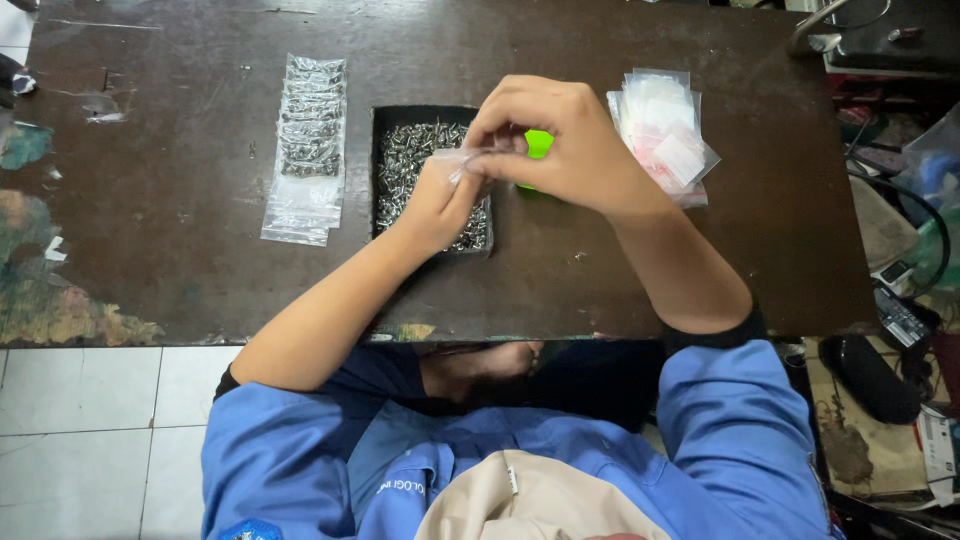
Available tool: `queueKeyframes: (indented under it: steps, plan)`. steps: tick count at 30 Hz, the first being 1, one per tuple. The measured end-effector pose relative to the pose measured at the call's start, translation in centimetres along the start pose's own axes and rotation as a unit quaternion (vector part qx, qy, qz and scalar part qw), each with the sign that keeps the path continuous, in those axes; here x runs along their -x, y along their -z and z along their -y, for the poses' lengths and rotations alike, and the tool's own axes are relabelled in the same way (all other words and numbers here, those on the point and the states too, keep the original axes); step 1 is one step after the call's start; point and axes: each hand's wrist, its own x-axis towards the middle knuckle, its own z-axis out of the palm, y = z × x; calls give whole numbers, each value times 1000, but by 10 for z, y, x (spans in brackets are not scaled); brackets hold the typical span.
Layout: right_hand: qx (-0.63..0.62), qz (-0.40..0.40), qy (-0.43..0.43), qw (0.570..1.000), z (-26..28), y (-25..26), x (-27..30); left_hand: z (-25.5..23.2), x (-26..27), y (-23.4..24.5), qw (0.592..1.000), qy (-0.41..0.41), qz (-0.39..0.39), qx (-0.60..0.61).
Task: The person sits at a table and transfers small metal screws from a black tray into a green plastic container. They then pour the screws from the container into a small plastic bag, seal it, and place it on a stack of similar bags. The person repeats this process multiple times.
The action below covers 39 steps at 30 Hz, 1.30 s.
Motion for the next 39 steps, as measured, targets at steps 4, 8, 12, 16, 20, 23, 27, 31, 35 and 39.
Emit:
queueKeyframes:
  steps: [4,8,12,16,20,23,27,31,35,39]
  plan:
    - [5,-25,18,1000,-4,-5,2,1,1,-1,1000,3,8,-14]
    - [26,-41,20,999,-4,-5,4,-4,-3,-1,1000,-9,12,-3]
    - [42,8,16,999,-10,12,5,-27,-15,6,998,-30,35,40]
    - [55,-16,-21,998,-7,30,8,-5,-10,5,995,88,52,14]
    - [24,-22,-112,993,-12,42,10,-17,-14,5,940,212,70,258]
    - [34,96,-186,977,-34,46,12,-22,-15,7,939,193,34,282]
    - [-7,66,-149,987,-53,38,14,-17,-16,11,931,168,-27,324]
    - [-20,65,-174,982,-50,35,14,-21,-18,18,946,173,-84,262]
    - [-37,48,-206,977,-59,28,15,-19,-19,20,931,183,-120,291]
    - [-98,67,-227,967,-48,40,11,-12,-17,23,912,210,-138,323]
